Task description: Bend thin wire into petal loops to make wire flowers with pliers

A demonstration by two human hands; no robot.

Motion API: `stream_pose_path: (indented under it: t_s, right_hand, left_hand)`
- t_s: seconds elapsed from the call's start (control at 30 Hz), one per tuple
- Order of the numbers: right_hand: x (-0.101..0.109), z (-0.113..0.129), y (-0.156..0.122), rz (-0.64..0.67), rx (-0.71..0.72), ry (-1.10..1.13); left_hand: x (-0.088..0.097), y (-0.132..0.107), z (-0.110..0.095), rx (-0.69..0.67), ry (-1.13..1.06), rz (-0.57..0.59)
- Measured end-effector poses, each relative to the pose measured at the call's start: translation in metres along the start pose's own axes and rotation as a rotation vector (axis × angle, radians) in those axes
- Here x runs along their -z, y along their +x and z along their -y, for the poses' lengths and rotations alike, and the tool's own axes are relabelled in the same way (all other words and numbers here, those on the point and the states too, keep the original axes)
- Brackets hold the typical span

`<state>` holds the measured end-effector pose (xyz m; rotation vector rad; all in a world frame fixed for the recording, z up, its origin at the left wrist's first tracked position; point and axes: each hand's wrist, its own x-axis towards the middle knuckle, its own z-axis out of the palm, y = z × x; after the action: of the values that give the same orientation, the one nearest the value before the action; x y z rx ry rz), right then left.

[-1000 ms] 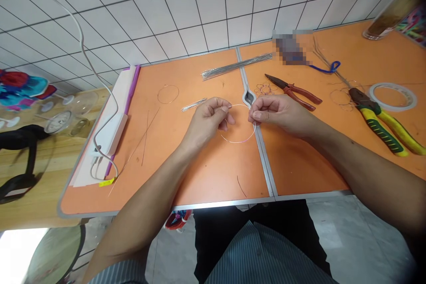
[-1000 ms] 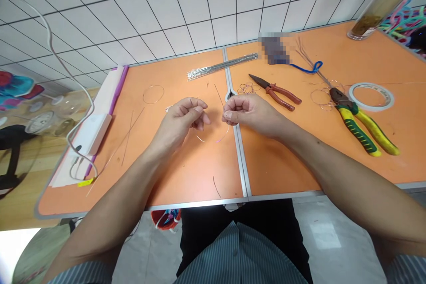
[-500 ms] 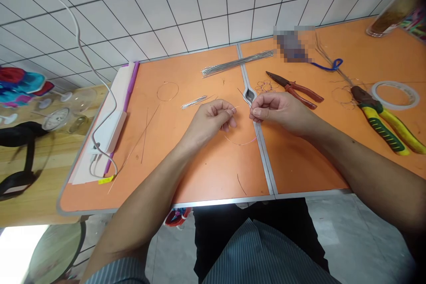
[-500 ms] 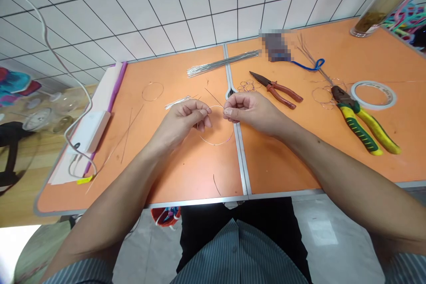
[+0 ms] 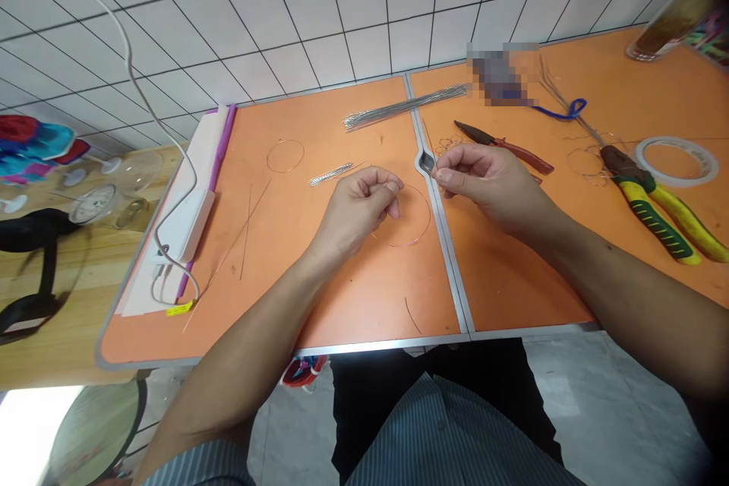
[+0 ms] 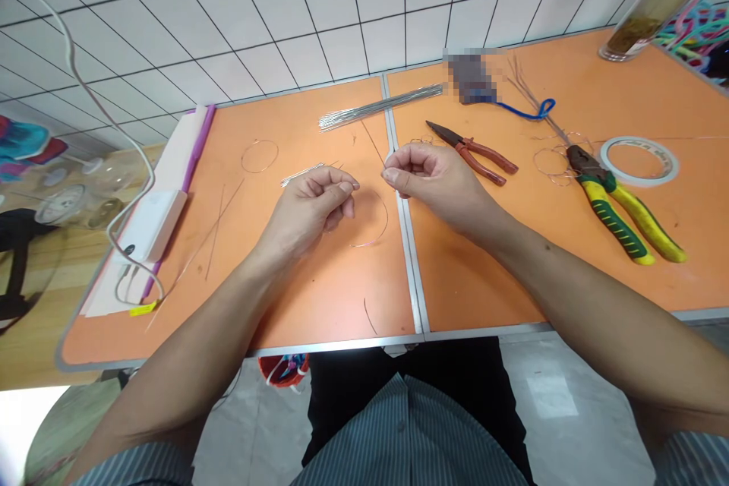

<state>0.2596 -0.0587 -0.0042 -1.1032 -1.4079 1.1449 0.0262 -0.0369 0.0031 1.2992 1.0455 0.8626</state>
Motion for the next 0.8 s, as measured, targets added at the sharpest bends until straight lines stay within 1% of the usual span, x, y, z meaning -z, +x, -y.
stream_pose_path:
  t_s: [0.1, 0.27, 0.4, 0.63, 0.8]
  right_hand:
    - [-0.001, 0.003, -0.001, -0.008, -0.008, -0.007]
    - [-0.004, 0.0, -0.002, 0.007, -0.028, -0.005]
    - [-0.007, -0.003, -0.002, -0.02, -0.052, -0.014]
    - [-0.008, -0.001, -0.001, -0.051, -0.04, -0.005]
    - [-0.007, -0.004, -0.001, -0.074, -0.035, 0.001]
  left_hand:
    - [-0.002, -0.002, 0.0, -0.019, 0.0, -0.018]
    - [-0.006, -0.003, 0.002, -0.046, -0.001, -0.024]
    - [-0.008, -0.005, 0.001, -0.046, 0.001, -0.016]
    - [-0.009, -0.006, 0.0, -0.023, -0.041, 0.02]
    - [-0.011, -0.007, 0.0, -0.054, -0.044, 0.033]
